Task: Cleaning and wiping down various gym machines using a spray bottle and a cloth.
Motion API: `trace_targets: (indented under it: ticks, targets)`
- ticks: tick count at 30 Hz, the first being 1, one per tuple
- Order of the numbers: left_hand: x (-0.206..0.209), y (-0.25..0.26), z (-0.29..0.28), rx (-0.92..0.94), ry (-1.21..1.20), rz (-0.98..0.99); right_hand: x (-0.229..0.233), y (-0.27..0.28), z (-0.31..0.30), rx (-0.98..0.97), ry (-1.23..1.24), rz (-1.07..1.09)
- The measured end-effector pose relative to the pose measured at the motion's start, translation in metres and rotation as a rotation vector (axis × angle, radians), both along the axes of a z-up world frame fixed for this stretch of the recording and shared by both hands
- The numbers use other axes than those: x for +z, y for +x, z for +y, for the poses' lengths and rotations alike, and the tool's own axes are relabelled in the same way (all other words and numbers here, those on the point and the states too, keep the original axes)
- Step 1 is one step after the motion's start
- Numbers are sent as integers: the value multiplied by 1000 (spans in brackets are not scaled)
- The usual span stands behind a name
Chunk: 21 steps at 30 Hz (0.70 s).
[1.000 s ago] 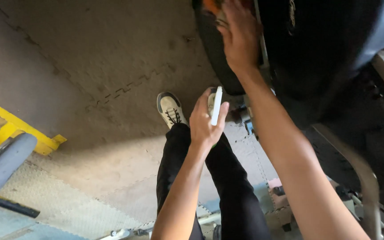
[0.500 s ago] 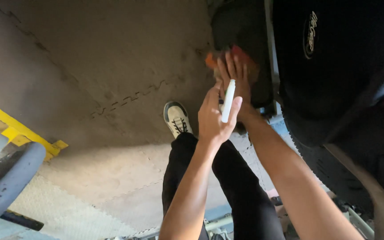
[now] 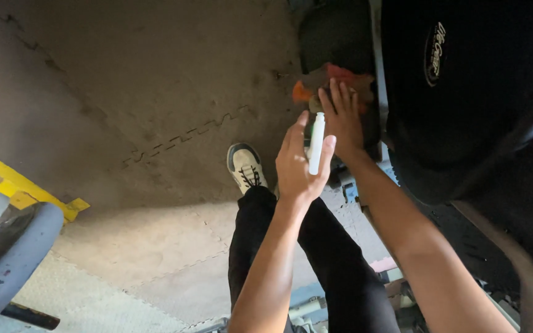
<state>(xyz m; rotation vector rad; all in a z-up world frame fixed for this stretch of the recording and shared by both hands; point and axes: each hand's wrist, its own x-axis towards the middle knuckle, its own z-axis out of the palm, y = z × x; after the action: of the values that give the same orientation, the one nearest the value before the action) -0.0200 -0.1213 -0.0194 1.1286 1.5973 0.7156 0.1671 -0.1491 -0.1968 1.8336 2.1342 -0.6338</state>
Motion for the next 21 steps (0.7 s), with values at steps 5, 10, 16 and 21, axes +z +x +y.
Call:
trace_targets:
  ticks: [5, 10, 16, 21]
  targets:
    - [-2, 3, 0, -2, -37, -46, -11, -15, 53, -141, 173, -10]
    - [-3, 6, -3, -16, 25, -11, -25, -17, 85, 186, 254, -35]
    - [0, 0, 9, 15, -10, -29, 10, 0, 38, 102, 21, -48]
    - [-4, -2, 18, 11, 46, -24, -14, -38, 82, -55, 141, -210]
